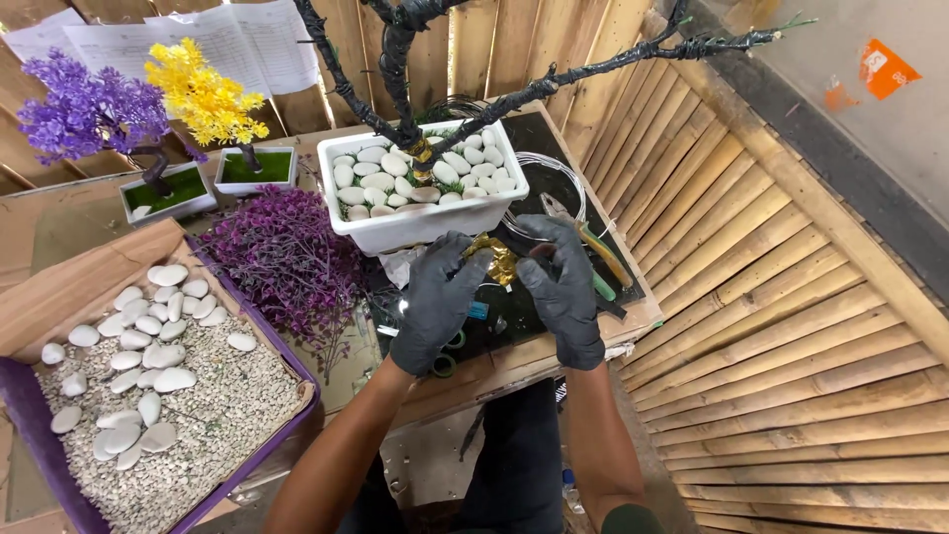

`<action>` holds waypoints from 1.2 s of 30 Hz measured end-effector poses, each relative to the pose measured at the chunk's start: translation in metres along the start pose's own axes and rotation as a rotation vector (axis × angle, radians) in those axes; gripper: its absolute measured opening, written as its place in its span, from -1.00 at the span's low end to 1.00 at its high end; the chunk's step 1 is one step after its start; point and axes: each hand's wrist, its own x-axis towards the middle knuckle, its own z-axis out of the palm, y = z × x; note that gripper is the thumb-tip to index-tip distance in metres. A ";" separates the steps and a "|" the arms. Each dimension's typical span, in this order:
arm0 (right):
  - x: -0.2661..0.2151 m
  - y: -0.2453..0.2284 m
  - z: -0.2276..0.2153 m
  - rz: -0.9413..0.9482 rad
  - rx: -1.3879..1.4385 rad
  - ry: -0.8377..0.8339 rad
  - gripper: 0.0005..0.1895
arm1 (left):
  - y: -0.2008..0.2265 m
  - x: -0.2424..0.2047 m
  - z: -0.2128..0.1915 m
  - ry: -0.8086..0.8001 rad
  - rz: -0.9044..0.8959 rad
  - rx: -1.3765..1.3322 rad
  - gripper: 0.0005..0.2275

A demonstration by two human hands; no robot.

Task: The person wraps a gold-colored material around the branches of a small bonsai tree. They then use pliers to cut a piece of wire and wrap it around the branches to secure the gold material.

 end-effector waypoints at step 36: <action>0.112 -0.002 0.062 -0.407 -0.493 0.311 -0.91 | 0.007 0.118 0.020 0.327 0.241 0.606 -0.72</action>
